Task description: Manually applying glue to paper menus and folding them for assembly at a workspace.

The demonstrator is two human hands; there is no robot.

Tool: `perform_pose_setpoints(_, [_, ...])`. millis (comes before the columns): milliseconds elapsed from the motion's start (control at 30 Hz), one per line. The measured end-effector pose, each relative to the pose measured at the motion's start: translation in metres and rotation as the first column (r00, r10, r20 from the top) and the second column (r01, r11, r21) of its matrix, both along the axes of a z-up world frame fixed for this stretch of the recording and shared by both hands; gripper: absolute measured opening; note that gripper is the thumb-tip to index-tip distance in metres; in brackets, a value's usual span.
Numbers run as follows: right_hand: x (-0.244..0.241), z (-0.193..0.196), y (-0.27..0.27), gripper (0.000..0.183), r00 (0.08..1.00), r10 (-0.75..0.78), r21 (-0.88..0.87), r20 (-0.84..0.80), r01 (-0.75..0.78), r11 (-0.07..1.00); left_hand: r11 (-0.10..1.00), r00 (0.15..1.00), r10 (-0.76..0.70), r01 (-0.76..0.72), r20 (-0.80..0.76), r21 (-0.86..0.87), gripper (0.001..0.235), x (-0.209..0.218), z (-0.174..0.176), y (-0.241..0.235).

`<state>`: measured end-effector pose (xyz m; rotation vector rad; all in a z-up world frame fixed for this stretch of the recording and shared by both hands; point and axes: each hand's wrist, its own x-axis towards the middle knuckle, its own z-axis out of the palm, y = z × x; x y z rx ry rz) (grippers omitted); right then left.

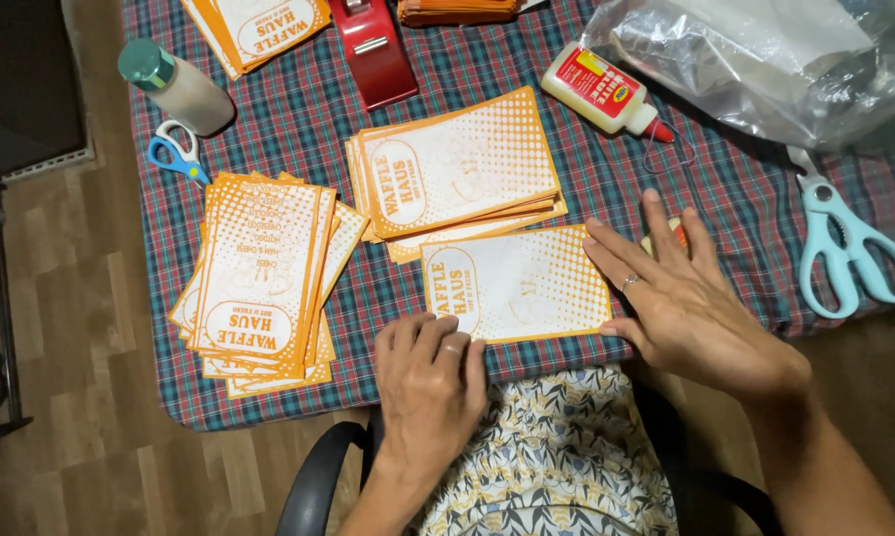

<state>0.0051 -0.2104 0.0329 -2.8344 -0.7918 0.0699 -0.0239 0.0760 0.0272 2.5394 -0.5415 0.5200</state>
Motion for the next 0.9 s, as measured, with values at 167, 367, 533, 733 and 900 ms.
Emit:
perform_pose_setpoints(167, [0.005, 0.002, -0.001, 0.106, 0.999, 0.031, -0.044, 0.042, -0.029, 0.999, 0.999, 0.999, 0.037, -0.037, 0.011, -0.031, 0.007, 0.019, 0.001, -0.056])
perform_pose_setpoints(367, [0.008, 0.0, -0.002, 0.101, 0.999, 0.033, -0.079, 0.005, -0.032, 0.996, 0.984, 0.983, -0.176, 0.173, -0.054, -0.048, 0.061, 0.05, -0.039, -0.116])
perform_pose_setpoints(533, [0.009, -0.004, -0.008, 0.097, 0.999, 0.029, -0.121, 0.019, -0.027, 0.992, 0.999, 0.977, -0.035, 0.04, -0.209, 0.016, 0.048, 0.041, -0.042, -0.1])
perform_pose_setpoints(733, [0.013, 0.002, -0.012, 0.105, 0.999, 0.039, -0.042, 0.007, -0.039, 0.998, 0.973, 0.985, 0.169, -0.162, -0.029, 0.167, 0.043, 0.038, -0.032, -0.035])
perform_pose_setpoints(900, [0.018, 0.007, -0.014, 0.121, 0.997, 0.074, 0.022, -0.029, -0.073, 0.997, 0.927, 0.969, 0.233, -0.248, 0.084, 0.282, 0.037, 0.042, -0.036, -0.005])
